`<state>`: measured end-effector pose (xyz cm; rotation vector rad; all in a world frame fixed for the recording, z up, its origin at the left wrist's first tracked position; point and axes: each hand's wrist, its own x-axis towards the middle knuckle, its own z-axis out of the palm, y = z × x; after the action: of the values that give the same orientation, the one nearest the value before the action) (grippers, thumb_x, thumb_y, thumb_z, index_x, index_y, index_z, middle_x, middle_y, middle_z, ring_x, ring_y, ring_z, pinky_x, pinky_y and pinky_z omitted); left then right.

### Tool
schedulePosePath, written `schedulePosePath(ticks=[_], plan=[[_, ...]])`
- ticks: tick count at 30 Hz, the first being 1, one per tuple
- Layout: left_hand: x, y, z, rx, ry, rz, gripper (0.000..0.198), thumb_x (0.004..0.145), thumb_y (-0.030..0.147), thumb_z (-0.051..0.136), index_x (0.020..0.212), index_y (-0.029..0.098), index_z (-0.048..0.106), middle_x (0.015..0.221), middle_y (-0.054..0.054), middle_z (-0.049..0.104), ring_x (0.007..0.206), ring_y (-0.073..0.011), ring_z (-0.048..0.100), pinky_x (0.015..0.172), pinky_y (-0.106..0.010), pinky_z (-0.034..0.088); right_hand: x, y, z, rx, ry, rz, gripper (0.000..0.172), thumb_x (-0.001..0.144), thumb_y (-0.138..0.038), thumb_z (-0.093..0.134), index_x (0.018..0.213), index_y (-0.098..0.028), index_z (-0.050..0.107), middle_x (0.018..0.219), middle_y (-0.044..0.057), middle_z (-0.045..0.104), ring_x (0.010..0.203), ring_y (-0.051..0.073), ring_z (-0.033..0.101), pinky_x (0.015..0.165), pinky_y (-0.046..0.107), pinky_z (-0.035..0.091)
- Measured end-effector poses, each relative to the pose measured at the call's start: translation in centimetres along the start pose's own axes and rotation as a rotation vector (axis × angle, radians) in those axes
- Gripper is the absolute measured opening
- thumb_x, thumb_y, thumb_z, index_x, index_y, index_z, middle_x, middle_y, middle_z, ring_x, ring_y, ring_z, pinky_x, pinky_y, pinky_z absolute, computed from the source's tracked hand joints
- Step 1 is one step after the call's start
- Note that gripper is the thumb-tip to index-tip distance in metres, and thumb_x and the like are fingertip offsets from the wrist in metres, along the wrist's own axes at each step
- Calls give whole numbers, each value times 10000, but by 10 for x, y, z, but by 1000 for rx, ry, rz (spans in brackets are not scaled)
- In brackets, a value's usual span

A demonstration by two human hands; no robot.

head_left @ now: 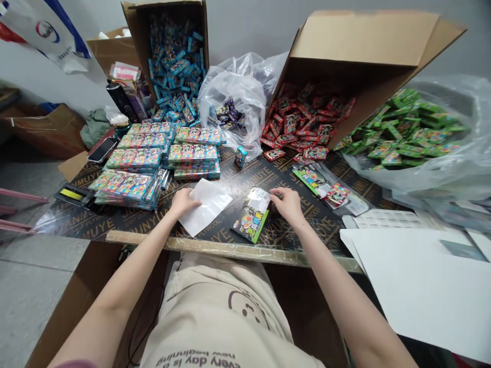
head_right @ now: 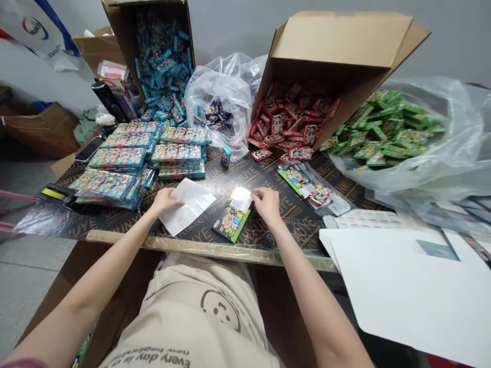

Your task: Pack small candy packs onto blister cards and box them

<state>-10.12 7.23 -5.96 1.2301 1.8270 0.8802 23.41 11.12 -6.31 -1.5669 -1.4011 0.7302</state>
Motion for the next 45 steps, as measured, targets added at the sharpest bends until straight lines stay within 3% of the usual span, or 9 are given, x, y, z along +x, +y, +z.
schedulePosePath(ticks=[3,9,15,20,23,26,33,39,45], plan=[[-15,16,-5,-361,-55,-21,492,463,414,867,841,146,700,868,-95,738,828,-259,675,770,-359,518,-22,-19,9,-2,-30,-113,367,649,-371,782,970,-199,733,1081,134,700,1102,324,578,1009,571,381],[-44,57,2,-855,-6,-7,524,450,285,897,910,124,703,933,-99,752,785,-216,685,767,-330,540,-88,-90,35,634,-537,-16,1031,638,-292,847,1496,-373,280,1018,16,718,818,186,686,796,362,564],[-63,70,12,-865,-4,129,710,492,299,892,1130,178,604,1081,-88,708,942,-229,678,831,-317,531,-95,-114,36,595,-410,-41,456,725,-237,765,1172,-273,684,956,2,729,742,146,652,703,292,577],[-77,74,2,-491,182,375,883,565,394,874,1345,253,485,1307,-105,595,1179,-289,575,993,-387,452,-89,-107,30,597,-405,76,374,653,-249,804,1021,-215,746,734,-14,730,631,142,653,601,272,560],[-85,79,3,-129,118,538,629,532,392,891,1111,267,680,1298,-77,609,1269,-333,489,1141,-511,234,-92,-107,29,544,-416,91,295,654,-256,801,939,-194,757,650,-13,714,573,136,641,542,249,521],[-89,81,9,-27,-81,567,183,610,317,849,750,263,744,892,-15,728,1000,-272,628,1163,-555,95,-96,-110,26,540,-428,70,221,665,-267,797,867,-188,754,648,-8,715,558,126,633,531,236,498],[-90,83,6,-174,-177,422,134,659,312,790,625,191,743,612,-4,681,625,-170,603,799,-340,476,-93,-110,17,496,-427,42,188,701,-350,785,766,-185,724,639,3,678,552,130,598,532,260,482],[-90,84,0,-141,-213,375,150,697,311,751,692,161,758,638,-21,713,589,-147,606,592,-250,443,-90,-111,8,115,-257,-341,72,735,-280,768,769,-218,752,806,24,621,790,165,593,747,323,488],[-94,87,4,-100,-210,418,139,673,304,772,669,166,761,619,-19,707,573,-135,588,563,-241,423,-86,-113,6,64,-483,-473,88,862,-231,652,874,-205,735,822,31,663,799,161,615,745,308,482]])
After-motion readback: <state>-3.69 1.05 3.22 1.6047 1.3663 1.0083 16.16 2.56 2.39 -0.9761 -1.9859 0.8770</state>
